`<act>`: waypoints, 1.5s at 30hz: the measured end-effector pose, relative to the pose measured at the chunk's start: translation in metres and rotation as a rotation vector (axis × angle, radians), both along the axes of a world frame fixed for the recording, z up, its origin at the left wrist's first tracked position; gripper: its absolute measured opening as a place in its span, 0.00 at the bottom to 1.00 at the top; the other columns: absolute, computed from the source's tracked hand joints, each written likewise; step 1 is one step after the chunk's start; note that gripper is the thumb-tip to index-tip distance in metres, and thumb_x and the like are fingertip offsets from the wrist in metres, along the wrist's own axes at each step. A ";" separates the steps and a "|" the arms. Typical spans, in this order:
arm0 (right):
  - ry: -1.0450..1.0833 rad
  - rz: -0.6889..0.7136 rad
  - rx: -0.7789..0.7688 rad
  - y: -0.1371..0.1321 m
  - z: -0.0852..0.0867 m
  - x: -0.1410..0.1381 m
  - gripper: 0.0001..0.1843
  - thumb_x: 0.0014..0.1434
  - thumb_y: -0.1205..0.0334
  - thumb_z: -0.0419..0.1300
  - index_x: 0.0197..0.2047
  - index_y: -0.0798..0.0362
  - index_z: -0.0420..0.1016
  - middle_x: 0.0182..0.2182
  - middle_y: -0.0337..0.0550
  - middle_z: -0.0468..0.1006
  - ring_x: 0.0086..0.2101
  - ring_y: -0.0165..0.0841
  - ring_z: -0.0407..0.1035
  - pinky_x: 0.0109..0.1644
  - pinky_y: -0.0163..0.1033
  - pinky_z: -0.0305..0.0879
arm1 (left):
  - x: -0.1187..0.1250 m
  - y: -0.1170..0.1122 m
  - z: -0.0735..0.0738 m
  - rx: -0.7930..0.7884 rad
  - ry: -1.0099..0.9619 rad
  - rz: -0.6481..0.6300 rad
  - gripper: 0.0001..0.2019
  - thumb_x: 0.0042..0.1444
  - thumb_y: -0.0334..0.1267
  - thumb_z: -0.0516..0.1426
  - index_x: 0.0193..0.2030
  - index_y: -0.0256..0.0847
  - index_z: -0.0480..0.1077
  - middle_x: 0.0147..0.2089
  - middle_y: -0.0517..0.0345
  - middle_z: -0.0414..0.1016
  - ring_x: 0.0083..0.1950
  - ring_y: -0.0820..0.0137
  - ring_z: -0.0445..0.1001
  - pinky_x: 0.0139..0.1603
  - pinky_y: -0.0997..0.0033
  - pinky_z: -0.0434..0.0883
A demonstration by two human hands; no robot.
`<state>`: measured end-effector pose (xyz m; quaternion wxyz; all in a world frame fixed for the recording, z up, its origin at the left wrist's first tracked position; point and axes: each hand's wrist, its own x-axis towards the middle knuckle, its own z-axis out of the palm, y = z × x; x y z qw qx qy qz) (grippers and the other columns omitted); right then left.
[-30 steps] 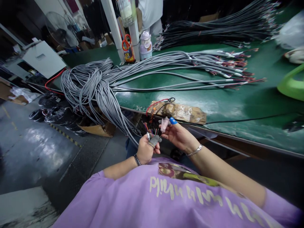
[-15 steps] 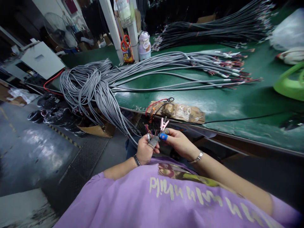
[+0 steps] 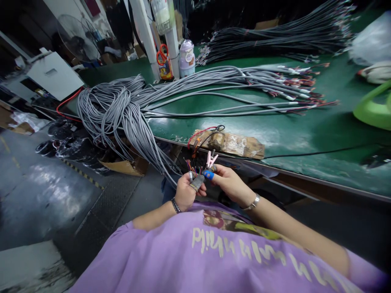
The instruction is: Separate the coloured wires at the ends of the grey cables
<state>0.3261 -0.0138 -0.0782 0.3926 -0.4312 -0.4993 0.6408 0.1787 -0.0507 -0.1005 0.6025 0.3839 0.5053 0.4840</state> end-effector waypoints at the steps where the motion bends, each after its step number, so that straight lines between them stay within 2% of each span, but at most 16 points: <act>1: -0.014 0.019 0.012 0.000 0.000 0.001 0.22 0.45 0.43 0.68 0.31 0.54 0.72 0.24 0.37 0.71 0.25 0.28 0.60 0.29 0.35 0.58 | 0.000 0.000 0.001 -0.008 0.009 -0.059 0.23 0.46 0.56 0.64 0.32 0.37 0.66 0.21 0.63 0.71 0.18 0.77 0.70 0.19 0.80 0.66; 3: -0.038 0.071 0.035 0.000 0.000 0.003 0.21 0.47 0.44 0.67 0.31 0.54 0.72 0.25 0.38 0.73 0.26 0.29 0.62 0.31 0.36 0.60 | -0.001 -0.001 0.002 -0.022 0.028 -0.175 0.24 0.43 0.56 0.66 0.32 0.37 0.67 0.21 0.62 0.71 0.19 0.75 0.70 0.21 0.77 0.69; 5: -0.055 0.104 0.052 0.000 0.000 0.004 0.20 0.48 0.45 0.67 0.30 0.54 0.72 0.24 0.39 0.73 0.26 0.30 0.62 0.32 0.36 0.60 | -0.002 -0.001 0.002 -0.016 0.038 -0.229 0.24 0.42 0.56 0.67 0.32 0.37 0.67 0.21 0.61 0.72 0.19 0.75 0.71 0.22 0.77 0.70; 9: -0.059 0.048 0.051 -0.001 -0.002 0.004 0.20 0.47 0.45 0.68 0.29 0.54 0.72 0.22 0.37 0.70 0.24 0.28 0.59 0.29 0.36 0.56 | -0.003 -0.001 -0.001 0.005 0.016 -0.170 0.24 0.47 0.59 0.63 0.32 0.37 0.67 0.22 0.61 0.72 0.19 0.75 0.71 0.20 0.78 0.68; 14: 0.015 -0.012 -0.034 -0.001 -0.004 0.002 0.21 0.44 0.45 0.70 0.28 0.54 0.72 0.22 0.36 0.69 0.23 0.27 0.57 0.28 0.35 0.56 | -0.002 0.000 -0.005 -0.010 0.003 -0.102 0.24 0.48 0.59 0.63 0.33 0.37 0.67 0.22 0.62 0.72 0.19 0.76 0.71 0.19 0.79 0.64; 19: 0.238 0.063 -0.196 0.004 -0.010 0.009 0.21 0.42 0.48 0.73 0.25 0.54 0.71 0.21 0.35 0.67 0.22 0.25 0.57 0.28 0.34 0.59 | -0.001 0.000 -0.004 -0.018 -0.040 -0.048 0.24 0.46 0.58 0.64 0.34 0.36 0.68 0.22 0.63 0.71 0.18 0.76 0.70 0.18 0.79 0.63; 23: 0.386 -0.020 -0.330 0.014 -0.017 0.016 0.21 0.47 0.44 0.69 0.30 0.53 0.73 0.25 0.38 0.72 0.23 0.26 0.60 0.28 0.34 0.64 | 0.000 0.003 0.004 0.021 -0.069 0.022 0.24 0.46 0.59 0.63 0.35 0.36 0.70 0.22 0.62 0.72 0.17 0.77 0.68 0.16 0.80 0.61; 26: 0.343 -0.009 -0.307 0.023 -0.016 0.014 0.24 0.51 0.38 0.64 0.33 0.53 0.74 0.28 0.42 0.74 0.24 0.28 0.62 0.28 0.35 0.65 | 0.001 0.006 0.013 0.109 0.004 0.045 0.24 0.47 0.59 0.63 0.35 0.37 0.70 0.24 0.61 0.73 0.18 0.78 0.68 0.17 0.80 0.61; 28: 0.295 -0.007 -0.232 0.027 -0.013 0.011 0.26 0.50 0.35 0.63 0.32 0.53 0.73 0.25 0.40 0.71 0.24 0.28 0.61 0.28 0.35 0.64 | 0.001 0.009 0.017 0.198 0.106 0.029 0.23 0.48 0.58 0.62 0.33 0.38 0.70 0.24 0.61 0.72 0.19 0.78 0.67 0.20 0.78 0.63; 31: 0.190 -0.105 -0.071 0.030 -0.009 0.006 0.28 0.48 0.32 0.63 0.27 0.52 0.70 0.20 0.36 0.65 0.23 0.28 0.58 0.28 0.35 0.60 | -0.001 0.014 0.021 0.315 0.297 0.024 0.19 0.53 0.55 0.60 0.28 0.39 0.68 0.23 0.60 0.71 0.21 0.77 0.66 0.24 0.77 0.64; 33: 0.125 -0.164 -0.001 0.030 -0.009 0.004 0.29 0.49 0.31 0.61 0.24 0.51 0.70 0.20 0.37 0.65 0.23 0.29 0.58 0.29 0.36 0.60 | -0.001 0.016 0.020 0.351 0.400 0.036 0.17 0.54 0.52 0.60 0.26 0.40 0.67 0.23 0.60 0.70 0.23 0.76 0.65 0.25 0.76 0.63; 35: 0.132 -0.158 -0.016 0.030 -0.010 0.002 0.30 0.49 0.28 0.58 0.25 0.51 0.71 0.21 0.39 0.68 0.24 0.30 0.60 0.30 0.37 0.61 | -0.001 0.018 0.017 0.375 0.466 0.036 0.16 0.53 0.49 0.61 0.26 0.40 0.67 0.22 0.61 0.68 0.24 0.76 0.62 0.27 0.76 0.62; 39: 0.325 -0.090 -0.189 0.033 -0.015 -0.004 0.32 0.47 0.28 0.61 0.31 0.52 0.74 0.27 0.43 0.75 0.29 0.33 0.67 0.32 0.38 0.65 | -0.001 0.018 0.014 0.422 0.523 0.000 0.14 0.53 0.44 0.61 0.23 0.40 0.65 0.21 0.63 0.64 0.24 0.76 0.59 0.28 0.76 0.60; 45: 0.458 -0.184 -0.234 0.036 -0.016 -0.011 0.29 0.43 0.34 0.68 0.29 0.52 0.71 0.26 0.41 0.75 0.28 0.31 0.67 0.34 0.37 0.65 | -0.001 0.013 0.014 0.414 0.519 -0.010 0.14 0.51 0.42 0.62 0.23 0.39 0.65 0.21 0.64 0.61 0.25 0.77 0.56 0.27 0.77 0.58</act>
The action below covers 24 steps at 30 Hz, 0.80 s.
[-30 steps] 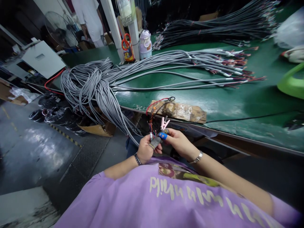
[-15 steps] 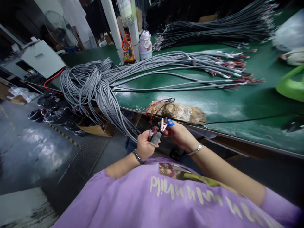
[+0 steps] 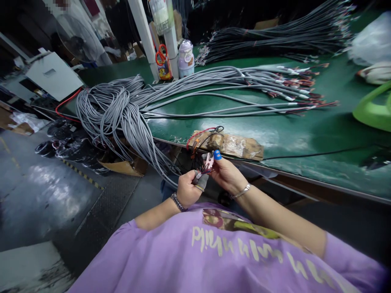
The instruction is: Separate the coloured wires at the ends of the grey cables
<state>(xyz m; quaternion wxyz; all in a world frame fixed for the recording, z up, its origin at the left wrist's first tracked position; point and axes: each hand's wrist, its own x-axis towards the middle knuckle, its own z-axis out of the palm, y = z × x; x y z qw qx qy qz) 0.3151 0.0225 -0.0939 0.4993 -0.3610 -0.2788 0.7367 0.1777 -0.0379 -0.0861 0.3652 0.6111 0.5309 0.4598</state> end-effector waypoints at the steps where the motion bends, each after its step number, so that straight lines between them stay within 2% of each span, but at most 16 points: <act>1: -0.008 -0.008 0.006 0.000 0.000 0.000 0.28 0.43 0.34 0.67 0.29 0.52 0.71 0.26 0.41 0.75 0.28 0.31 0.67 0.34 0.37 0.65 | 0.000 0.000 0.000 -0.008 -0.005 0.002 0.14 0.51 0.43 0.63 0.22 0.39 0.65 0.21 0.64 0.61 0.25 0.77 0.56 0.27 0.77 0.58; 5: -0.036 0.009 -0.001 -0.003 0.001 0.000 0.29 0.47 0.32 0.63 0.32 0.51 0.71 0.27 0.42 0.75 0.29 0.32 0.68 0.34 0.38 0.65 | 0.001 0.000 -0.001 -0.093 -0.084 0.009 0.16 0.49 0.47 0.64 0.23 0.39 0.66 0.21 0.64 0.65 0.23 0.78 0.60 0.26 0.77 0.60; 10: 0.006 0.129 -0.030 -0.011 0.001 0.006 0.30 0.52 0.29 0.57 0.34 0.50 0.72 0.29 0.43 0.76 0.29 0.32 0.68 0.32 0.37 0.66 | -0.001 -0.005 0.001 -0.172 -0.208 -0.040 0.19 0.51 0.53 0.61 0.27 0.39 0.67 0.21 0.62 0.69 0.19 0.78 0.65 0.21 0.78 0.63; 13: 0.022 0.248 -0.023 -0.019 0.000 0.013 0.27 0.49 0.34 0.63 0.35 0.51 0.75 0.33 0.45 0.77 0.31 0.33 0.69 0.34 0.38 0.67 | -0.004 -0.010 0.002 -0.230 -0.291 -0.079 0.21 0.49 0.56 0.63 0.29 0.38 0.68 0.21 0.61 0.70 0.18 0.78 0.66 0.20 0.78 0.65; 16: 0.021 0.345 0.026 -0.027 0.001 0.017 0.24 0.43 0.44 0.72 0.38 0.53 0.78 0.33 0.45 0.78 0.31 0.32 0.69 0.36 0.37 0.66 | -0.007 -0.011 0.000 -0.280 -0.359 -0.099 0.22 0.47 0.57 0.64 0.31 0.37 0.70 0.21 0.61 0.70 0.18 0.78 0.66 0.19 0.78 0.65; 18: 0.004 0.386 0.080 -0.032 0.003 0.017 0.23 0.43 0.50 0.73 0.39 0.54 0.78 0.33 0.44 0.77 0.31 0.32 0.69 0.36 0.37 0.65 | -0.008 -0.011 -0.002 -0.299 -0.376 -0.098 0.22 0.47 0.57 0.63 0.32 0.36 0.71 0.21 0.61 0.70 0.18 0.78 0.66 0.18 0.79 0.64; 21: -0.052 0.398 0.156 -0.036 0.007 0.016 0.21 0.44 0.52 0.73 0.38 0.54 0.79 0.32 0.44 0.77 0.31 0.32 0.69 0.36 0.38 0.63 | -0.009 -0.011 -0.006 -0.315 -0.368 -0.092 0.21 0.48 0.56 0.63 0.32 0.36 0.72 0.21 0.60 0.71 0.18 0.78 0.67 0.19 0.79 0.65; 24: -0.156 0.330 0.204 -0.037 0.010 0.015 0.18 0.45 0.52 0.72 0.37 0.54 0.79 0.29 0.42 0.76 0.29 0.31 0.66 0.34 0.37 0.60 | -0.009 -0.012 -0.007 -0.320 -0.349 -0.093 0.21 0.47 0.55 0.64 0.30 0.36 0.71 0.21 0.60 0.72 0.18 0.77 0.67 0.19 0.78 0.66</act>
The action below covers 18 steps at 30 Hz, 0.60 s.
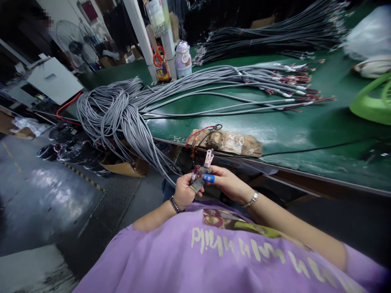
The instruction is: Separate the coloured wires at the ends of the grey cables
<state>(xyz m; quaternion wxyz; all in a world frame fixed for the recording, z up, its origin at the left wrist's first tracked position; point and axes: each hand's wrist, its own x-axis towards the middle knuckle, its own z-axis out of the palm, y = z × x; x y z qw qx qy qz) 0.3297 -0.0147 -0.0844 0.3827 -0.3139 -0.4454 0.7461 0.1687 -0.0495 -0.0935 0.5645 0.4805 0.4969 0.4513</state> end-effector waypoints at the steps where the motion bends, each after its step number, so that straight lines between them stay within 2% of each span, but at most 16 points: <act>1: -0.030 -0.031 0.013 0.000 0.001 -0.001 0.18 0.45 0.52 0.72 0.35 0.54 0.79 0.28 0.41 0.76 0.28 0.30 0.65 0.34 0.37 0.59 | 0.000 0.000 0.000 0.000 0.009 -0.003 0.21 0.47 0.55 0.64 0.29 0.36 0.70 0.21 0.60 0.72 0.18 0.77 0.67 0.19 0.78 0.66; 5: -0.113 -0.093 0.035 0.000 0.003 -0.002 0.18 0.44 0.49 0.72 0.31 0.55 0.78 0.26 0.39 0.75 0.27 0.29 0.63 0.33 0.37 0.57 | 0.000 0.000 0.001 -0.005 0.043 -0.024 0.20 0.49 0.53 0.63 0.28 0.36 0.70 0.20 0.60 0.71 0.18 0.77 0.68 0.19 0.79 0.65; 10: -0.196 -0.115 0.082 -0.002 0.004 -0.004 0.22 0.45 0.45 0.70 0.31 0.55 0.75 0.26 0.39 0.74 0.28 0.30 0.63 0.34 0.37 0.58 | -0.001 0.000 -0.003 0.028 0.051 -0.033 0.20 0.50 0.54 0.63 0.28 0.35 0.69 0.20 0.60 0.71 0.18 0.77 0.68 0.19 0.79 0.65; 18: -0.184 -0.191 0.042 -0.002 -0.002 -0.008 0.21 0.43 0.46 0.70 0.28 0.55 0.72 0.23 0.35 0.70 0.25 0.28 0.58 0.32 0.36 0.56 | 0.000 -0.001 -0.006 0.060 0.033 0.019 0.23 0.51 0.59 0.60 0.30 0.36 0.68 0.22 0.61 0.71 0.18 0.78 0.68 0.19 0.80 0.65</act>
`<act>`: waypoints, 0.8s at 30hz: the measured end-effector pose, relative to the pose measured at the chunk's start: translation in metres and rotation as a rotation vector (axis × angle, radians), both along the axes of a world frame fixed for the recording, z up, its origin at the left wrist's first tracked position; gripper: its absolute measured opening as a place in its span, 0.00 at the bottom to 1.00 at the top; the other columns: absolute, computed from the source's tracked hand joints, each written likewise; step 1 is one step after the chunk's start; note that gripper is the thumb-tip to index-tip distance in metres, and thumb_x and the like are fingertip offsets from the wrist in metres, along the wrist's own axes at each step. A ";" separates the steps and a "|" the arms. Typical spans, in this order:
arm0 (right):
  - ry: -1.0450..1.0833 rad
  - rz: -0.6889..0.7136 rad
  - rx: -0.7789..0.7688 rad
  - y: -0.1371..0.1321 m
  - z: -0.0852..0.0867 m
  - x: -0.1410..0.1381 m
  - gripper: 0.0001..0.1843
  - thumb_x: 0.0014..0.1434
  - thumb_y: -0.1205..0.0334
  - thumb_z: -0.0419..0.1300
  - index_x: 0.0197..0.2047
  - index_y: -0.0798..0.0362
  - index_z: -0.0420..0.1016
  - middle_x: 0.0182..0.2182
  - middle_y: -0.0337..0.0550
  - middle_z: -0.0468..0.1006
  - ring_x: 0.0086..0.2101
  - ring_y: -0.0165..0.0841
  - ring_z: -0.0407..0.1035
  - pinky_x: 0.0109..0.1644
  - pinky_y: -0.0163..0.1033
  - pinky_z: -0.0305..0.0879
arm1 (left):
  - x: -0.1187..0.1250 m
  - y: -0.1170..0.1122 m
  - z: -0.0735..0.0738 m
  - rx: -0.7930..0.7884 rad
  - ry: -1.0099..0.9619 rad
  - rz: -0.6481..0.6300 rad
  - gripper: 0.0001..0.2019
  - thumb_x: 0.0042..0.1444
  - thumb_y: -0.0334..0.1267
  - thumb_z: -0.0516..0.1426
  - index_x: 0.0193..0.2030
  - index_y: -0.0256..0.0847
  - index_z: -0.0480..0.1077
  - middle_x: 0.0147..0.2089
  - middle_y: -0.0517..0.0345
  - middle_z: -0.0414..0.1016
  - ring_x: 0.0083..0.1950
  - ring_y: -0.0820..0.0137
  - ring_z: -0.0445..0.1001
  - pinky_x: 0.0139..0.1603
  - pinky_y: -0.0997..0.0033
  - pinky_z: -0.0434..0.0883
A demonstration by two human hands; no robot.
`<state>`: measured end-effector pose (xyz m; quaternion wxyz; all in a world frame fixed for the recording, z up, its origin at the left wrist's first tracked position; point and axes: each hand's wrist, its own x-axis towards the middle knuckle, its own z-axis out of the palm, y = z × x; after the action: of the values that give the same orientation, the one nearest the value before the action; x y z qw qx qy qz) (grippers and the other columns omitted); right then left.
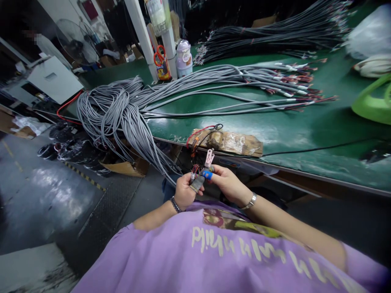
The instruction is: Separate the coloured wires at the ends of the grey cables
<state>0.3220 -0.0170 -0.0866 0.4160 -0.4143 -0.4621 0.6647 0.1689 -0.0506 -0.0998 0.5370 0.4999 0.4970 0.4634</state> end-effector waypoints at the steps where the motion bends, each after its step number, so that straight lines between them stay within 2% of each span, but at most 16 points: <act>1: 0.002 0.001 0.004 0.000 0.000 0.000 0.20 0.44 0.47 0.70 0.28 0.55 0.72 0.23 0.35 0.69 0.26 0.28 0.58 0.32 0.36 0.56 | 0.000 0.000 0.000 0.003 0.001 0.004 0.23 0.51 0.59 0.60 0.30 0.36 0.68 0.22 0.61 0.71 0.18 0.78 0.68 0.19 0.80 0.65; 11: 0.058 -0.024 -0.004 0.002 0.002 0.000 0.17 0.44 0.50 0.71 0.28 0.54 0.74 0.24 0.36 0.70 0.26 0.28 0.59 0.32 0.36 0.57 | 0.002 0.003 0.003 -0.034 -0.066 0.038 0.23 0.49 0.59 0.61 0.29 0.36 0.67 0.22 0.62 0.71 0.18 0.79 0.67 0.18 0.81 0.64; 16: 0.253 0.077 -0.192 0.004 -0.004 0.007 0.17 0.41 0.55 0.74 0.31 0.53 0.76 0.26 0.37 0.72 0.27 0.27 0.63 0.33 0.36 0.61 | 0.002 0.003 0.002 -0.023 -0.099 0.073 0.23 0.48 0.58 0.63 0.30 0.36 0.68 0.22 0.62 0.71 0.18 0.79 0.67 0.17 0.81 0.64; 18: 0.338 0.110 -0.276 0.007 -0.005 0.012 0.18 0.41 0.53 0.73 0.33 0.53 0.76 0.30 0.40 0.75 0.29 0.29 0.66 0.35 0.37 0.64 | 0.002 0.004 0.002 0.005 -0.111 0.100 0.22 0.48 0.57 0.63 0.32 0.36 0.69 0.22 0.62 0.71 0.18 0.79 0.67 0.17 0.81 0.64; 20: 0.369 0.106 -0.320 0.012 -0.005 0.015 0.22 0.43 0.45 0.71 0.34 0.53 0.77 0.32 0.42 0.76 0.30 0.30 0.67 0.35 0.37 0.66 | 0.002 0.005 0.004 0.045 -0.104 0.129 0.22 0.49 0.56 0.63 0.33 0.37 0.70 0.22 0.62 0.71 0.18 0.79 0.67 0.18 0.81 0.64; 22: 0.342 0.092 -0.307 0.018 -0.004 0.014 0.26 0.45 0.39 0.68 0.35 0.53 0.76 0.31 0.42 0.75 0.29 0.29 0.67 0.32 0.36 0.65 | 0.002 0.007 0.007 0.087 -0.073 0.153 0.21 0.50 0.56 0.63 0.33 0.37 0.70 0.23 0.62 0.71 0.18 0.79 0.67 0.18 0.81 0.64; 24: 0.271 0.055 -0.226 0.022 0.000 0.011 0.25 0.45 0.39 0.69 0.32 0.54 0.74 0.27 0.40 0.73 0.25 0.27 0.63 0.29 0.34 0.62 | 0.002 0.010 0.009 0.134 -0.027 0.166 0.21 0.50 0.56 0.62 0.31 0.37 0.69 0.23 0.62 0.71 0.19 0.79 0.67 0.19 0.81 0.64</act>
<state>0.3331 0.0046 -0.0871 0.4070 -0.3522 -0.3351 0.7733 0.1711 -0.0408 -0.0912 0.4689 0.4854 0.4972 0.5453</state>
